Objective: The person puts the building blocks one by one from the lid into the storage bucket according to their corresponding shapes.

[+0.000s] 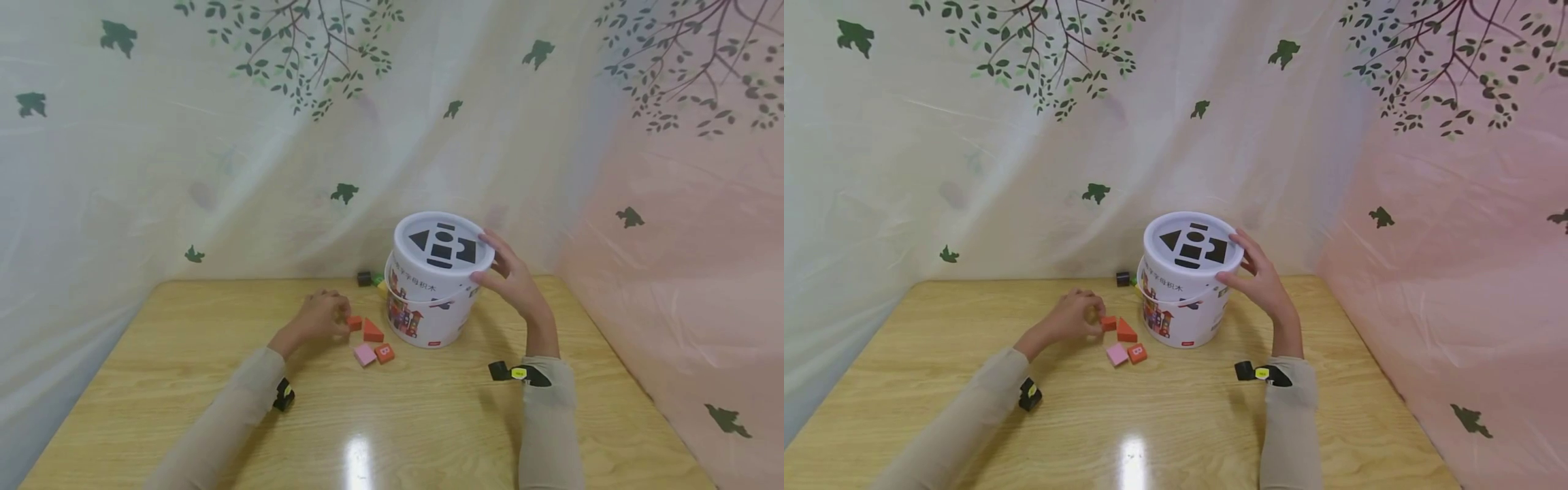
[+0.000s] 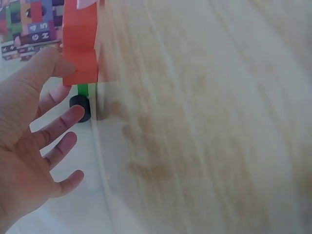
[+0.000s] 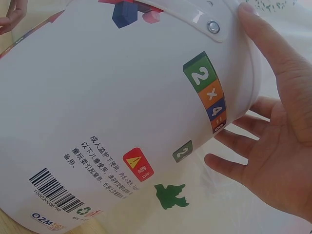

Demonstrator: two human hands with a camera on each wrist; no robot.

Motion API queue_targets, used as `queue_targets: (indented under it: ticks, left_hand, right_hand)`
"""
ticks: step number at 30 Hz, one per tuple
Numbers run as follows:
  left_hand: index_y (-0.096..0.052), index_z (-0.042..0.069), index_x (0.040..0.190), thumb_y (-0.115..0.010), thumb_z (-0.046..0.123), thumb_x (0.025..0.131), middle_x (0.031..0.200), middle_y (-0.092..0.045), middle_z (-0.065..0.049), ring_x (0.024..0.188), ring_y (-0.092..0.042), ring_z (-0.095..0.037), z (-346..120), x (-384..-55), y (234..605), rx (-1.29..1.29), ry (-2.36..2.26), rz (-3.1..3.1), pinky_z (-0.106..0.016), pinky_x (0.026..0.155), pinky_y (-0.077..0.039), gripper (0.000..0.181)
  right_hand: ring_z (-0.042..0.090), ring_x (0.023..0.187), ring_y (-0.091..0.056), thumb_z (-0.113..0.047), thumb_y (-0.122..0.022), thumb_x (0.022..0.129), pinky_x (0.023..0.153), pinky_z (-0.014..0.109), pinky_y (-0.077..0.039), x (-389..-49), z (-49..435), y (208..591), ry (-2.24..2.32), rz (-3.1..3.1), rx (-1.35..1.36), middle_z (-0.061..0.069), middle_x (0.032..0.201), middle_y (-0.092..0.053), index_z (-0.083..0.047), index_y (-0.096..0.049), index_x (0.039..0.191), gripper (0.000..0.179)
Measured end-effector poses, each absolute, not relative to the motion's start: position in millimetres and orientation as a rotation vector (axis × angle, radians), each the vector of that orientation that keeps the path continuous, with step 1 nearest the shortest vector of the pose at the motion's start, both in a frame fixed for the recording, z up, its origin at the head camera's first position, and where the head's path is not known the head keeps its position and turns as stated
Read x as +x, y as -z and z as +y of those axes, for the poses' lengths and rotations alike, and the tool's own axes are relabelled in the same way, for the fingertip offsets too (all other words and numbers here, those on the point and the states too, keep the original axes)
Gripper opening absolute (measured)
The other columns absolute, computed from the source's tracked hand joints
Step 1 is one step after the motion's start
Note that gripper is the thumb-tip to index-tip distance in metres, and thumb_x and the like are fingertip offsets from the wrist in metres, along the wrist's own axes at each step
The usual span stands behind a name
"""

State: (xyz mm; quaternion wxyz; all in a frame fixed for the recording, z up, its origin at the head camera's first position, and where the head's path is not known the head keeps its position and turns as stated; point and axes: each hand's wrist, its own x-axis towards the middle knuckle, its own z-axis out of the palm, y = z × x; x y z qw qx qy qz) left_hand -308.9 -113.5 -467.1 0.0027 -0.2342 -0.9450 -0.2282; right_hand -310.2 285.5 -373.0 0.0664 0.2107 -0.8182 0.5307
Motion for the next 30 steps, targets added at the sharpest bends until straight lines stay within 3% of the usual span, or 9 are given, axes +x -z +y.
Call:
queue_targets:
  ticks: [9,16,21,30]
  left_hand:
    - [-0.070,0.015,0.090,-0.083,0.018,0.075,0.104,-0.072,-0.007,0.107,-0.059,-0.035,-130,-318,463,-0.837,0.792,-2.889,-0.059,0.099,-0.043,0.020]
    - [-0.072,0.013,0.090,-0.082,0.015,0.078,0.101,-0.073,-0.006,0.106,-0.063,-0.033,-139,-323,448,-0.826,0.897,-2.890,-0.054,0.100,-0.045,0.016]
    - [-0.072,0.010,0.089,-0.081,0.014,0.079,0.099,-0.073,-0.011,0.104,-0.062,-0.035,-143,-327,430,-0.853,0.926,-2.877,-0.049,0.095,-0.049,0.014]
    - [-0.072,0.007,0.087,-0.078,0.009,0.076,0.093,-0.074,-0.011,0.096,-0.065,-0.032,-139,-329,384,-0.910,0.874,-2.712,-0.054,0.095,-0.048,0.013]
  right_hand:
    - [0.037,0.152,-0.029,-0.019,-0.075,0.091,0.118,0.070,-0.025,-310,285,372,-1.605,-2.464,0.629,-0.001,0.170,-0.024,-0.021,-0.033,0.160,0.081]
    - [0.037,0.153,-0.027,-0.020,-0.075,0.091,0.117,0.071,-0.025,-309,285,372,-1.583,-2.472,0.614,-0.001,0.170,-0.023,-0.022,-0.034,0.160,0.080]
    - [0.036,0.153,-0.028,-0.020,-0.075,0.091,0.118,0.070,-0.025,-309,284,372,-1.590,-2.461,0.625,-0.001,0.169,-0.025,-0.021,-0.034,0.160,0.080]
    - [0.035,0.153,-0.028,-0.019,-0.075,0.091,0.118,0.069,-0.025,-309,285,373,-1.590,-2.460,0.626,-0.002,0.169,-0.025,-0.022,-0.035,0.159,0.080]
